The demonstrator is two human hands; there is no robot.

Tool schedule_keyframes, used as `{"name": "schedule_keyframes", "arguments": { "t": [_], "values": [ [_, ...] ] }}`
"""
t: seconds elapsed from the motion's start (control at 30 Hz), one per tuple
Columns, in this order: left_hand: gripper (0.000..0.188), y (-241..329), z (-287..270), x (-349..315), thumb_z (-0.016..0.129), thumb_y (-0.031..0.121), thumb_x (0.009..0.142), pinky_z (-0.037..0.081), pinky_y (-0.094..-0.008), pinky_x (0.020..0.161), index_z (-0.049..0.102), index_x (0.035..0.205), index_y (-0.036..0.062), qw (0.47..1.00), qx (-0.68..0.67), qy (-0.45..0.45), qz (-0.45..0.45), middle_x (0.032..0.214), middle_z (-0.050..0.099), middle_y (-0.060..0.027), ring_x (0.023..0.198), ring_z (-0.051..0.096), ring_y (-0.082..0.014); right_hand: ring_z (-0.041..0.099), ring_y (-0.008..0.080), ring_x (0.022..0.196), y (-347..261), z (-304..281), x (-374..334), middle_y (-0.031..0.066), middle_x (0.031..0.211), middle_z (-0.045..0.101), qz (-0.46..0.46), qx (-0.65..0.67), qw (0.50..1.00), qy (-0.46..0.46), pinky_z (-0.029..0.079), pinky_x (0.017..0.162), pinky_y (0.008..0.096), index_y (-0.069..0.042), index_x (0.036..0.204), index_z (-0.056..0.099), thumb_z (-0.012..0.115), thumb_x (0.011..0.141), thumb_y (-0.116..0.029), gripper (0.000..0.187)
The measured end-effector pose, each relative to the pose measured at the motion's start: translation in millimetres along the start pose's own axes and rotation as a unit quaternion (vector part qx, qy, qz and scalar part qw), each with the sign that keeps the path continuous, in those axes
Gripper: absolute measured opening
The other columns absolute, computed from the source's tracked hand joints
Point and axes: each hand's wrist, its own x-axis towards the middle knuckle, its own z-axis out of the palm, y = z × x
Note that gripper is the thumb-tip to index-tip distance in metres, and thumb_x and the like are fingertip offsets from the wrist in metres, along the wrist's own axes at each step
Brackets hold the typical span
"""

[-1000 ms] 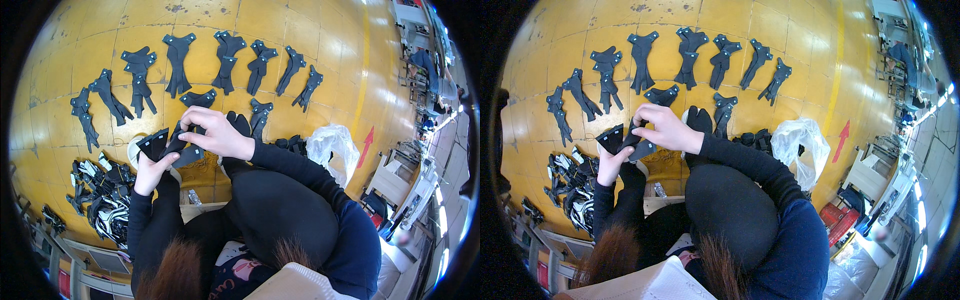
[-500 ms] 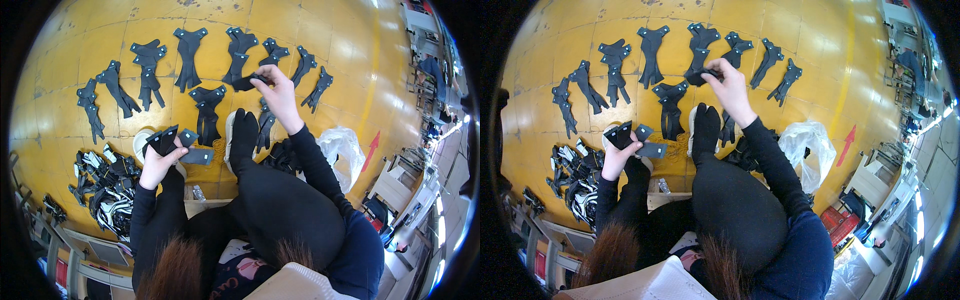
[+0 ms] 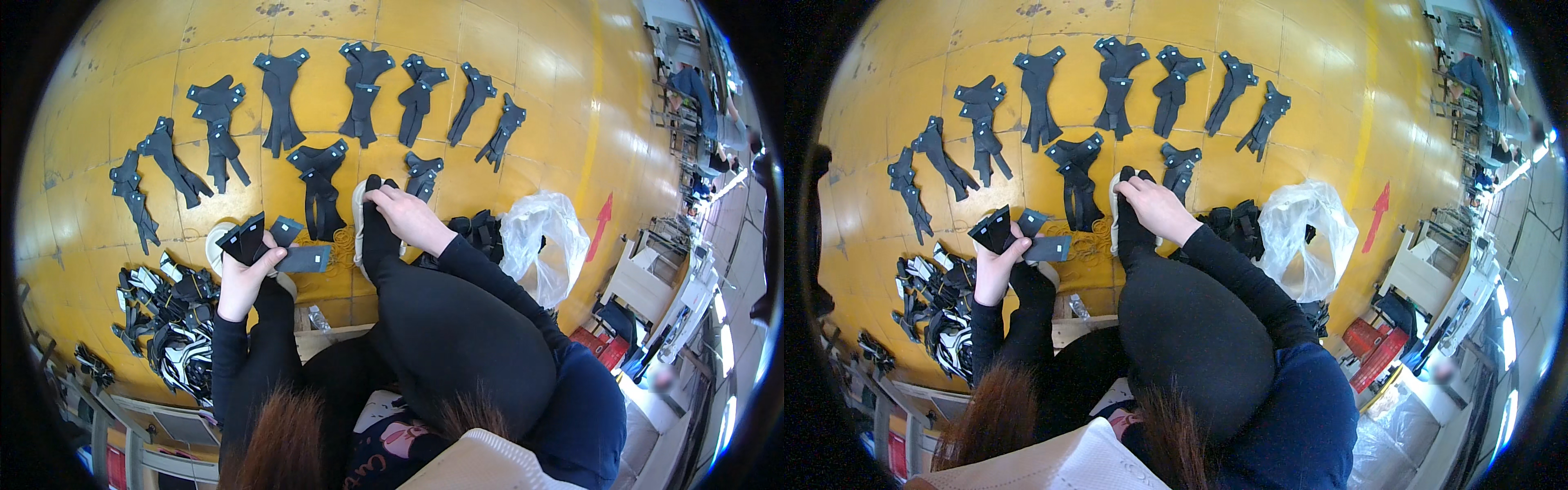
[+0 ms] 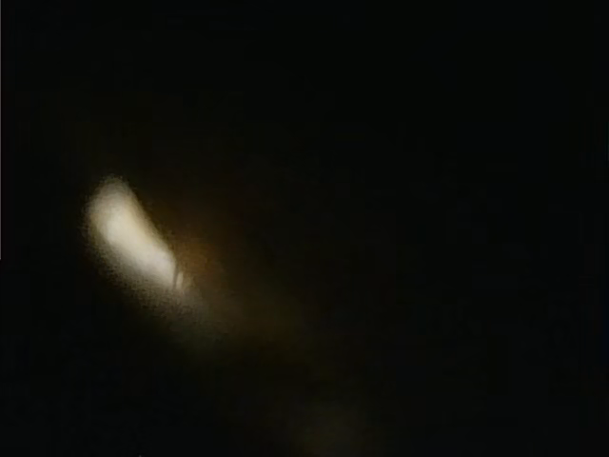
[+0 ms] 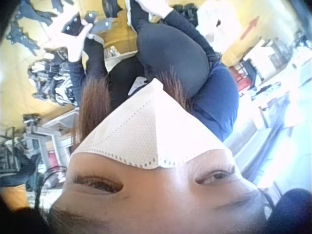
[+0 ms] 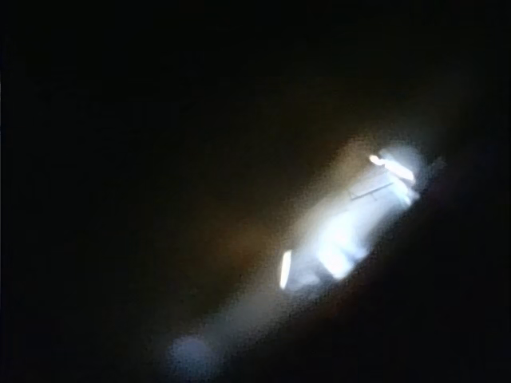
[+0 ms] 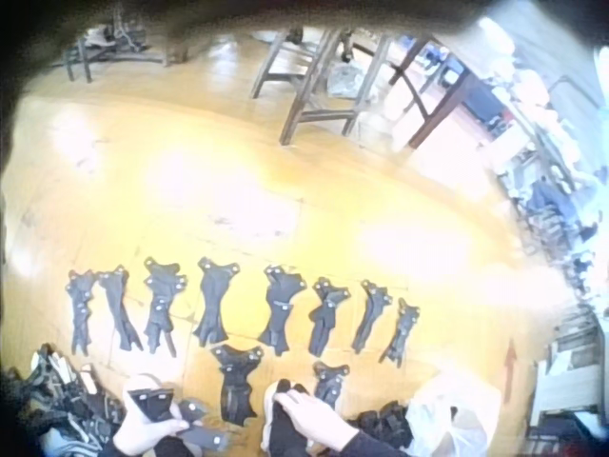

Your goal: The person sits on the floor and sorts black plastic parts by picking them up, aligning them, and placing them in neat rows. The person handles the parts by hand, repeatedly picking up individual pieces and arranging them on the floor.

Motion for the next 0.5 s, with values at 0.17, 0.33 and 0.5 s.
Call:
{"name": "schedule_keyframes", "arguments": {
  "t": [0.17,0.33,0.5],
  "values": [
    [0.012,3.0,6.0,-2.4,0.068,0.000,0.082,0.044,-0.0228,0.066,0.056,0.082,0.0027,0.999,-0.036,0.010,0.021,0.075,0.056,0.0009,0.077,0.061,-0.0108,0.055,0.0351,0.104,19.3,-15.7,-2.1,0.0153,0.106,0.055,0.065,0.085,0.994,-0.003,0.047,0.083,0.0402,-0.009,0.116,0.051,0.050,0.084,0.005,0.035],
    [0.013,4.0,3.1,-1.1,0.068,-0.001,0.082,0.045,-0.0231,0.069,0.056,0.084,0.0027,0.999,-0.038,-0.005,0.021,0.078,0.058,0.0002,0.079,0.063,-0.0119,0.065,0.0333,0.080,79.4,-34.1,-6.2,0.0199,0.090,0.065,0.235,0.098,0.956,0.148,0.051,0.073,0.0387,-0.007,0.115,0.055,0.062,0.079,-0.003,0.037],
    [0.013,0.3,-1.9,-1.3,0.070,0.003,0.079,0.040,-0.0211,0.063,0.058,0.077,0.0042,1.000,-0.013,-0.006,0.013,0.074,0.056,0.0028,0.068,0.049,-0.0061,0.066,0.0318,0.077,106.9,-50.9,-1.0,0.0184,0.087,0.066,0.214,0.020,0.956,0.202,0.051,0.070,0.0381,-0.005,0.107,0.060,0.061,0.082,-0.005,0.026]
  ]
}}
